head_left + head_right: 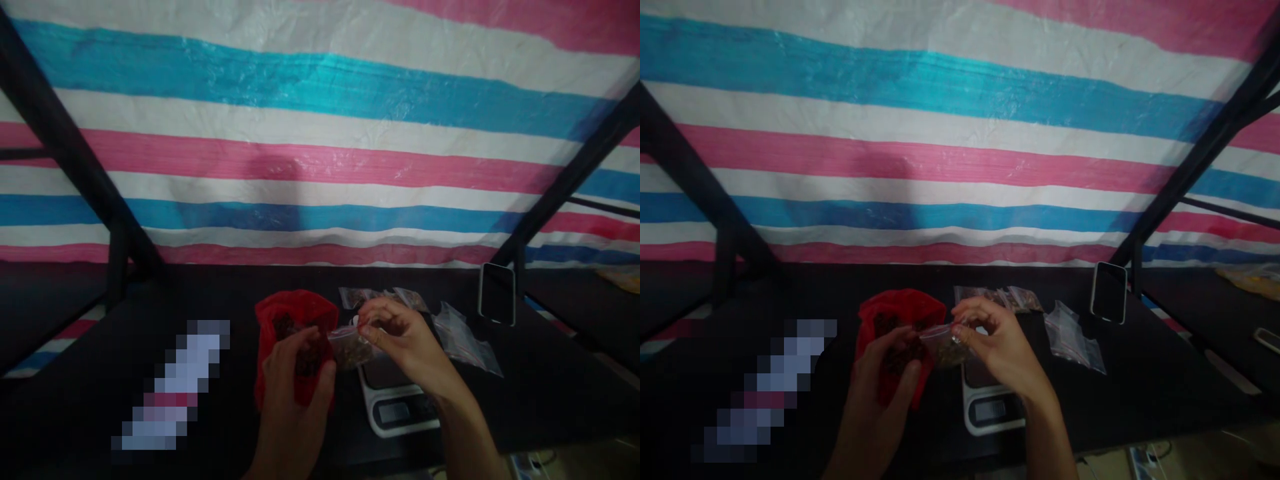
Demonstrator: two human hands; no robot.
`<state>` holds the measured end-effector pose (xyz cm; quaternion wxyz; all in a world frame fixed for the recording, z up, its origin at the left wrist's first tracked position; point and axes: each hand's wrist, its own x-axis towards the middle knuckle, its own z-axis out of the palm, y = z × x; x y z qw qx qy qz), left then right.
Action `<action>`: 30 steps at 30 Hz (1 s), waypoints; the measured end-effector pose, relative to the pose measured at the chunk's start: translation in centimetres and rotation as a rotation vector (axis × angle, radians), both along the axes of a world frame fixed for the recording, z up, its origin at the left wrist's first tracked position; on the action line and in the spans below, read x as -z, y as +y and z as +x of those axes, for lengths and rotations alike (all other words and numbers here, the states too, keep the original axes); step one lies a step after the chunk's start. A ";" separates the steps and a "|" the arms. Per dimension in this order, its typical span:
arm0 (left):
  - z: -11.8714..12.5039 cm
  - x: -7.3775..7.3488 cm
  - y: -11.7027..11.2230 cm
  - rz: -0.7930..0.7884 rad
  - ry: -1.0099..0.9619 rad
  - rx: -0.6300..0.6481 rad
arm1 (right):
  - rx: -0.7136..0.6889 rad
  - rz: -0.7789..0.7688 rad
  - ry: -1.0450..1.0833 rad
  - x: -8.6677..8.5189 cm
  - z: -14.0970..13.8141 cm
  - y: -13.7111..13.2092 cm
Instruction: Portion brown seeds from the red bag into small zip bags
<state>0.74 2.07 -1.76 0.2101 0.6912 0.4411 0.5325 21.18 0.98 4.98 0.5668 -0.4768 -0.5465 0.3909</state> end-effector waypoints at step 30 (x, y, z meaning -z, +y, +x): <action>-0.6 -1.9 1.0 -0.132 -0.300 0.010 | -0.031 0.025 0.012 0.6 -5.4 1.5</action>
